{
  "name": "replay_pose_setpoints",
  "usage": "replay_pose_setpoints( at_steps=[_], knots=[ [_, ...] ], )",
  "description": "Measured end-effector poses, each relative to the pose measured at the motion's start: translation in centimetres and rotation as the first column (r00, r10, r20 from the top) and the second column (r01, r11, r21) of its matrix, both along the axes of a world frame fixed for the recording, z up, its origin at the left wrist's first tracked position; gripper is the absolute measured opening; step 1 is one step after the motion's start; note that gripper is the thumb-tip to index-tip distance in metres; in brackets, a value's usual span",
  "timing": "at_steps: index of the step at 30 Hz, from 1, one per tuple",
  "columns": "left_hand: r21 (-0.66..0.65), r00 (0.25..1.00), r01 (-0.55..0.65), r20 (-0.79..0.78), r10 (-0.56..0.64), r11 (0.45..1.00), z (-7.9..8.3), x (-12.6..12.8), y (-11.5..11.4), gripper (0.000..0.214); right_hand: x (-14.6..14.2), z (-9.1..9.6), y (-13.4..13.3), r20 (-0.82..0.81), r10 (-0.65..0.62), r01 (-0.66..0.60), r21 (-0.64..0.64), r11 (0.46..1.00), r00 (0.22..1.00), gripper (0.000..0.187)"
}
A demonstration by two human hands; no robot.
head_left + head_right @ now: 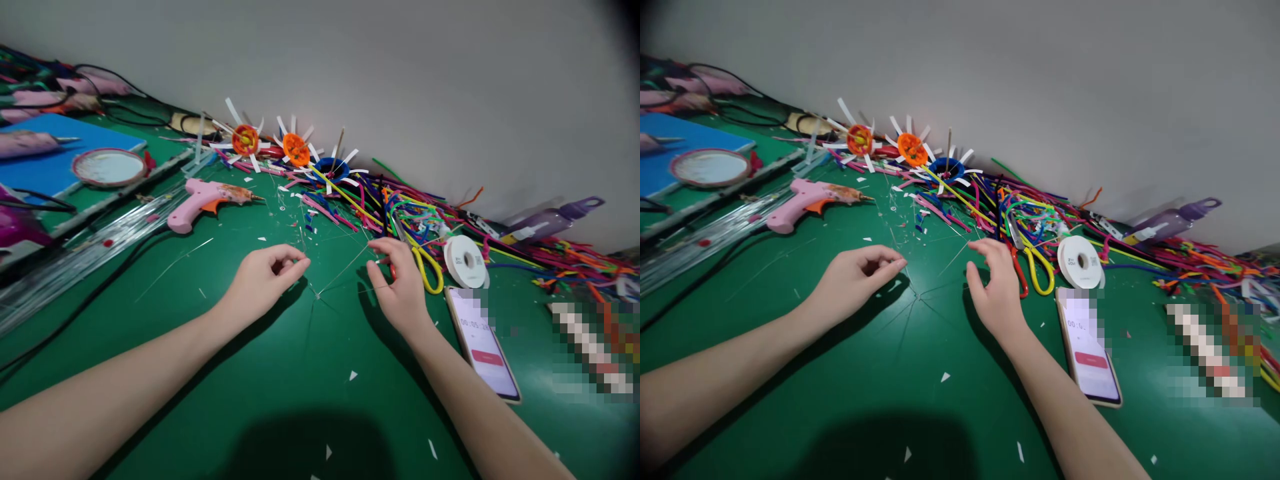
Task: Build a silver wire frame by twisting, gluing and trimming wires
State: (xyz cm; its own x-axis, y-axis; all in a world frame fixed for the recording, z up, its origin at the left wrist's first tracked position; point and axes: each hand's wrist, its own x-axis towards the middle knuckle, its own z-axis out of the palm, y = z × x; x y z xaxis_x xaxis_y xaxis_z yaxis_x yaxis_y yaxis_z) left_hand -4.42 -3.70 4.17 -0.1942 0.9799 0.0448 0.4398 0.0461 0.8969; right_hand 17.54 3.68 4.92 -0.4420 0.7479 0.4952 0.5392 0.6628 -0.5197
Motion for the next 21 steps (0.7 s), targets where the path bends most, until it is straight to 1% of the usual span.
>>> replay_pose_setpoints(
  at_steps=[3,6,8,12,15,18,21],
  knots=[
    [-0.017,1.0,-0.001,-0.002,0.001,1.0,0.1,0.0,0.1,0.025,-0.4,-0.3,-0.5,-0.023,0.114,-0.116,-0.119,0.986,0.993,0.016],
    [-0.021,1.0,0.001,-0.01,-0.001,1.0,0.1,0.1,0.1,0.025,-0.7,-0.6,-0.8,-0.032,0.184,-0.186,-0.223,0.957,0.982,0.011],
    [-0.022,1.0,0.002,-0.012,-0.002,1.0,0.2,0.1,0.1,0.025,-0.8,-0.6,-1.0,-0.023,0.207,-0.206,-0.271,0.94,0.978,0.01],
    [-0.026,1.0,0.004,-0.024,-0.005,1.0,0.2,0.1,0.1,0.025,-0.7,-0.5,-1.4,0.006,0.222,-0.206,-0.343,0.917,0.975,0.01],
    [-0.01,0.999,0.006,-0.033,-0.007,1.0,0.2,0.0,0.0,0.025,-0.7,-0.4,-1.7,0.003,0.278,-0.26,-0.348,0.901,0.961,0.013],
    [0.015,0.999,0.008,-0.041,-0.008,1.0,0.0,0.0,0.0,0.025,-0.6,-0.5,-2.1,0.047,0.368,-0.339,-0.291,0.895,0.929,0.014],
    [0.029,0.999,0.007,-0.045,-0.006,1.0,0.0,0.0,-0.1,0.025,-0.6,-0.6,-2.3,0.09,0.384,-0.355,-0.233,0.905,0.919,0.013]
  ],
)
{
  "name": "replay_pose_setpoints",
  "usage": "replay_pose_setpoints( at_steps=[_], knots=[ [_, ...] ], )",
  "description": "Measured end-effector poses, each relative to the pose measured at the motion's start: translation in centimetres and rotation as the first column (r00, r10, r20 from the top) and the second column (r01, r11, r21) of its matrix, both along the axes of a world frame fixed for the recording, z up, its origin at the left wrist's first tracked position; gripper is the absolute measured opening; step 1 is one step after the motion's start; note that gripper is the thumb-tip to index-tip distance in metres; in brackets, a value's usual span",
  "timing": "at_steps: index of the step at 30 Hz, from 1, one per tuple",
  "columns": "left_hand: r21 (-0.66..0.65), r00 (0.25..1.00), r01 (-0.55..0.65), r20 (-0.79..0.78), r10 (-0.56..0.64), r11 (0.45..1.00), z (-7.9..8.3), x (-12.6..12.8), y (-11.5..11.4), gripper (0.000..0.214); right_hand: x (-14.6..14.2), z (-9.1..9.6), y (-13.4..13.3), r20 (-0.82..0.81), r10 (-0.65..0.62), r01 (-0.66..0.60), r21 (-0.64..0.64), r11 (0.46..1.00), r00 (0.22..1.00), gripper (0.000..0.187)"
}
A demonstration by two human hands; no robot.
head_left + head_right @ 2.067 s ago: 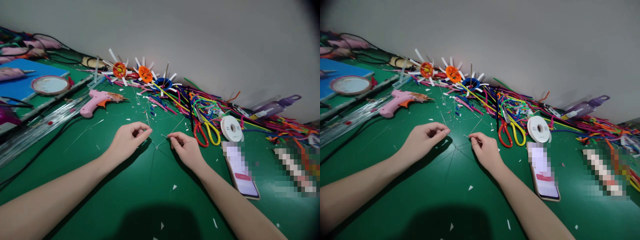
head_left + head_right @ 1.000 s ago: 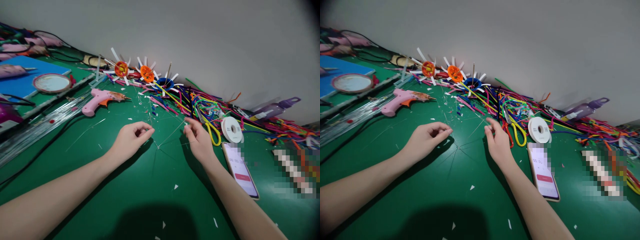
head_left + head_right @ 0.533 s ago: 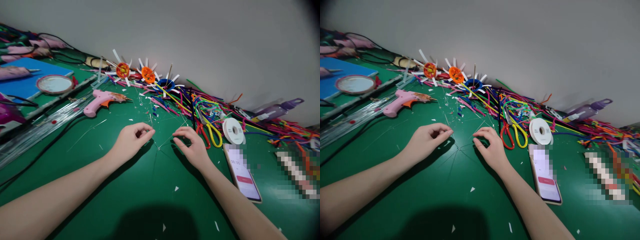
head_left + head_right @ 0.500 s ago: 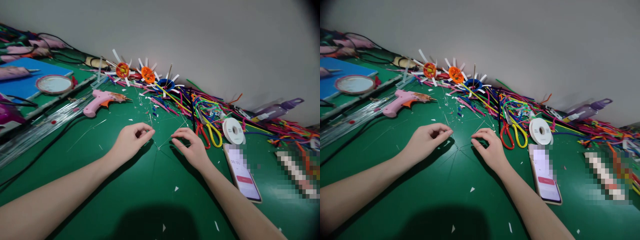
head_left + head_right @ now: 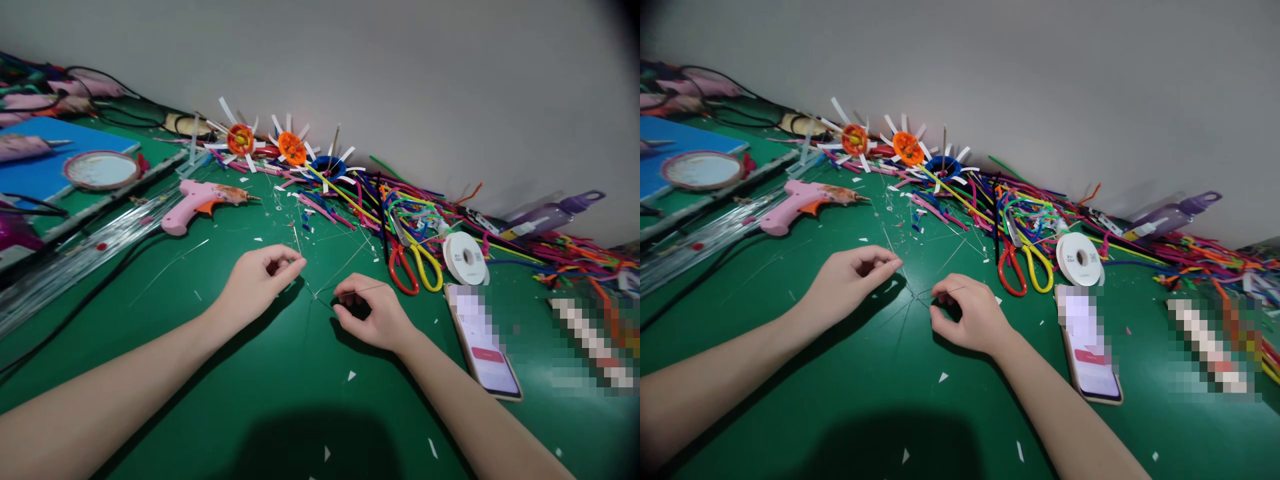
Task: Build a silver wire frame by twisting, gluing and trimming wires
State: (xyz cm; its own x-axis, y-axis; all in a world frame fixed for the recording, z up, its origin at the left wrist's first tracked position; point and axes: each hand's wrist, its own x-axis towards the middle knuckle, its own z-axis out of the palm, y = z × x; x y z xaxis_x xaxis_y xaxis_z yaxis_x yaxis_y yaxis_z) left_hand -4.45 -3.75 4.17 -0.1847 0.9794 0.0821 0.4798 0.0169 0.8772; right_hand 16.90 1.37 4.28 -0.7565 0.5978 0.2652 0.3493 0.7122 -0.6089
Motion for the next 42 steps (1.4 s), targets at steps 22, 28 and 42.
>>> replay_pose_setpoints(
  at_steps=[22,28,42],
  knots=[
    [0.025,0.999,-0.041,0.007,0.04,0.999,-0.15,0.21,-0.25,0.025,-0.33,-0.73,-0.56,-0.233,0.031,0.029,0.25,0.968,0.972,0.011],
    [0.045,0.999,-0.039,0.004,0.039,0.998,-0.14,0.24,-0.29,0.026,-0.42,-0.66,-0.59,-0.232,0.028,0.04,0.282,0.958,0.972,0.011],
    [0.075,0.996,-0.088,0.023,0.087,0.993,0.1,0.35,-0.34,0.026,-0.36,-0.49,-0.77,-0.328,-0.106,0.175,0.189,0.966,0.939,0.012]
  ],
)
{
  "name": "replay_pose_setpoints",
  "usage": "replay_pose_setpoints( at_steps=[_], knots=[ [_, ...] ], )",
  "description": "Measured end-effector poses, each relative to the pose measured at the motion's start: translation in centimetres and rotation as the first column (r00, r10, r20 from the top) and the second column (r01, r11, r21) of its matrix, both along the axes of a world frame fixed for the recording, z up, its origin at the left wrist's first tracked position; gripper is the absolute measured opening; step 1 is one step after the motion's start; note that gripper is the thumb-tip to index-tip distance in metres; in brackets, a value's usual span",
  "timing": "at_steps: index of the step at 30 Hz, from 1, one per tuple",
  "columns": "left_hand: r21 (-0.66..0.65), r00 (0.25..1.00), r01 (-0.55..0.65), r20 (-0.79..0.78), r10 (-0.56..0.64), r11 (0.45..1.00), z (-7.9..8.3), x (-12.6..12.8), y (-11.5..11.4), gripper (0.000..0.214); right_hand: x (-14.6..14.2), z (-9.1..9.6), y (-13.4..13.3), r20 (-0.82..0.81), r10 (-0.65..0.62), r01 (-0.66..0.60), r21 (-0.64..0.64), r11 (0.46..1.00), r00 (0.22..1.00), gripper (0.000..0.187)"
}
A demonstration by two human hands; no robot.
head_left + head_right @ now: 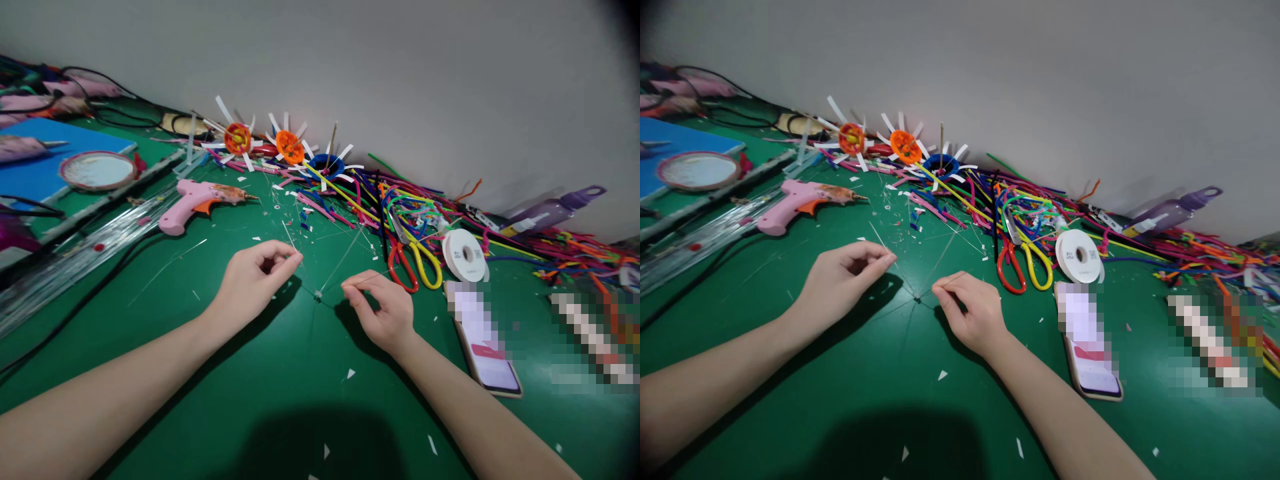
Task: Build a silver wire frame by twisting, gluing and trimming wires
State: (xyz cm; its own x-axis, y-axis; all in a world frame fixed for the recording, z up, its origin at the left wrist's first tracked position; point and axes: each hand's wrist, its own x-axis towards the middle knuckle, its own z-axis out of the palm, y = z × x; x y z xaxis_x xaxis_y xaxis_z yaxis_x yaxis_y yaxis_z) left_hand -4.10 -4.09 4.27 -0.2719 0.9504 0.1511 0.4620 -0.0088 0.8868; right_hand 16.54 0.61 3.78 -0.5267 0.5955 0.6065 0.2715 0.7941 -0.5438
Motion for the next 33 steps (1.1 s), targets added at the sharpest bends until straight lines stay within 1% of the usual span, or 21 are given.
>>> replay_pose_setpoints(
  at_steps=[3,5,7,8,9,11,13,15,17,20,23,25,28,33],
  knots=[
    [-0.007,1.0,0.002,0.009,-0.002,1.0,0.1,0.0,0.0,0.026,-0.1,0.0,0.1,0.025,0.021,-0.02,-0.03,0.999,0.999,0.01],
    [-0.011,1.0,0.008,0.025,-0.008,1.0,0.1,0.0,0.0,0.025,-0.1,0.0,0.1,0.031,0.041,-0.038,-0.072,0.997,0.999,0.01],
    [-0.01,0.998,0.032,0.055,-0.031,0.999,0.2,0.1,0.0,0.024,-0.1,0.1,0.1,0.015,0.05,-0.047,-0.15,0.988,0.999,0.013],
    [-0.004,0.996,0.045,0.082,-0.044,0.999,0.2,0.1,0.0,0.024,-0.1,0.2,0.0,-0.007,0.044,-0.044,-0.211,0.977,0.999,0.013],
    [0.005,0.992,0.052,0.115,-0.052,0.999,0.2,0.1,0.0,0.025,-0.1,0.2,0.0,-0.036,0.032,-0.041,-0.281,0.959,0.999,0.014],
    [0.028,0.983,0.043,0.175,-0.048,0.999,0.1,0.2,0.0,0.03,-0.2,0.4,0.0,-0.095,0.003,-0.043,-0.424,0.905,0.995,0.013],
    [0.049,0.985,0.016,0.173,-0.025,0.999,0.0,0.3,-0.1,0.034,-0.3,0.6,0.0,-0.131,-0.018,-0.056,-0.539,0.84,0.991,0.015],
    [0.056,0.996,0.02,0.086,-0.025,0.998,0.0,0.4,-0.2,0.028,-0.4,0.8,0.0,-0.157,-0.044,-0.063,-0.619,0.783,0.987,0.017],
    [0.041,0.995,0.089,-0.036,-0.088,0.995,-0.1,0.5,-0.4,0.018,-0.4,1.1,0.2,-0.189,-0.083,-0.067,-0.67,0.739,0.978,0.019],
    [0.03,0.962,0.228,-0.159,-0.22,0.973,-0.2,0.8,-0.7,0.016,-0.4,1.5,0.3,-0.237,-0.123,-0.083,-0.704,0.705,0.964,0.02],
    [0.07,0.935,0.308,-0.204,-0.288,0.949,-0.4,0.9,-0.8,0.023,-0.4,1.8,0.2,-0.279,-0.133,-0.114,-0.716,0.689,0.951,0.02],
    [0.096,0.913,0.367,-0.226,-0.339,0.925,-0.4,0.9,-0.8,0.024,-0.4,1.9,0.1,-0.298,-0.128,-0.134,-0.718,0.683,0.946,0.02],
    [0.13,0.894,0.419,-0.234,-0.383,0.899,-0.4,0.7,-0.7,0.02,-0.4,2.2,-0.2,-0.328,-0.112,-0.163,-0.702,0.694,0.938,0.019],
    [0.161,0.889,0.44,-0.217,-0.403,0.884,-0.4,0.5,-0.8,0.02,-0.4,2.4,-0.4,-0.352,-0.08,-0.189,-0.666,0.722,0.933,0.016]
  ],
)
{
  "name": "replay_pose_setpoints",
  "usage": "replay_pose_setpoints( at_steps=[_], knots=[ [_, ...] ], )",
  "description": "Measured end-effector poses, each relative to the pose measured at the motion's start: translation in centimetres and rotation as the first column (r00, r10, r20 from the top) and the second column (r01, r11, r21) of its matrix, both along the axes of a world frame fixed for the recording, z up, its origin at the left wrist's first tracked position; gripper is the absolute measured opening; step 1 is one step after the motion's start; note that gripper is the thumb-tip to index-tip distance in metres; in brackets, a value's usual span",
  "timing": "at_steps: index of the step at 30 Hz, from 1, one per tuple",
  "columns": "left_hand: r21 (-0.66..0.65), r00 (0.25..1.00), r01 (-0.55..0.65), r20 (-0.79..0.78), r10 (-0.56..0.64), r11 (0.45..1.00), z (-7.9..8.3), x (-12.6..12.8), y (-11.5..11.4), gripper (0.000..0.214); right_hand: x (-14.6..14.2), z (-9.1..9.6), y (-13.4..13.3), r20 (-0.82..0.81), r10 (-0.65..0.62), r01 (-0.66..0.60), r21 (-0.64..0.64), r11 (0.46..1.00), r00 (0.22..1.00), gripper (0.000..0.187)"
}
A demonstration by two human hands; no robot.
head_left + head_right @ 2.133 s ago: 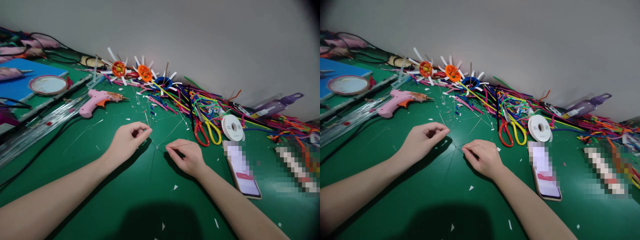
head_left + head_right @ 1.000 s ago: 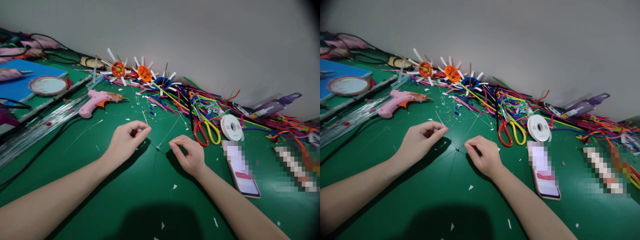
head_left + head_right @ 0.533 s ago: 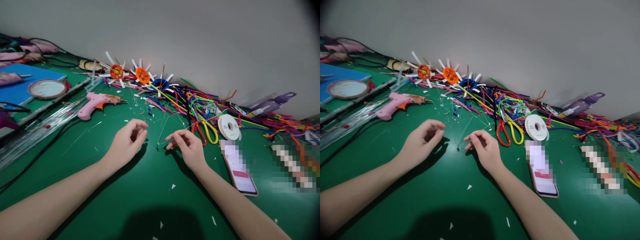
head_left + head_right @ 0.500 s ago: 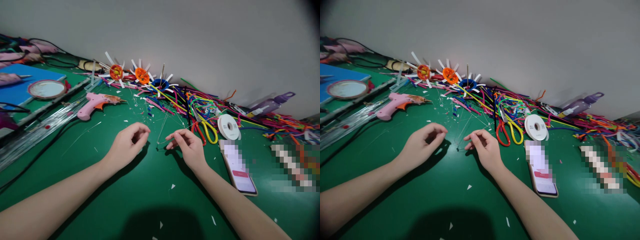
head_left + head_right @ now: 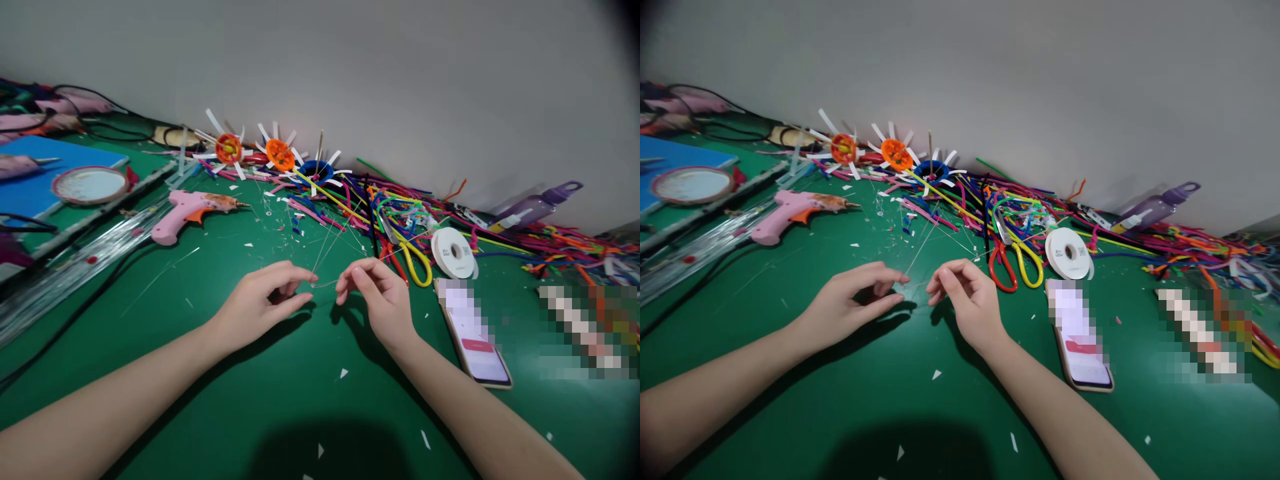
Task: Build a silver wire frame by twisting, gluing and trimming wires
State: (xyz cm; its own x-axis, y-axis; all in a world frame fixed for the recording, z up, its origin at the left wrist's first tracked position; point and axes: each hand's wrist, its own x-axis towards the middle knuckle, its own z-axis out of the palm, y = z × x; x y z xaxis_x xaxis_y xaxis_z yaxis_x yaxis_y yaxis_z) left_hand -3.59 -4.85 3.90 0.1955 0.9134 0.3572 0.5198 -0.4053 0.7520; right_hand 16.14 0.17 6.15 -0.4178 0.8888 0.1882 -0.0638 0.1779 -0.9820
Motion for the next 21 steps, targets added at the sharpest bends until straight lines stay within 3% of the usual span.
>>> replay_pose_setpoints(
  at_steps=[8,15,18,21],
  knots=[
    [0.03,0.995,0.044,-0.086,-0.041,0.999,-0.2,0.1,0.0,0.011,0.3,-0.3,-0.4,0.052,0.042,-0.047,0.1,0.994,0.998,0.013],
    [0.241,0.973,0.055,-0.23,0.002,0.969,-0.2,-0.4,-0.2,0.009,0.2,-0.7,-0.6,0.132,0.007,-0.035,0.209,0.977,0.991,0.011],
    [0.316,0.978,-0.001,-0.2,0.068,0.949,-0.1,-0.5,-0.2,0.007,0.2,-0.1,-0.2,0.035,-0.156,0.143,0.246,0.959,0.987,0.027],
    [0.327,0.983,-0.111,-0.102,0.152,0.938,0.2,-0.5,-0.2,0.01,1.1,1.8,1.0,0.002,-0.379,0.349,0.382,0.855,0.925,0.022]
  ],
)
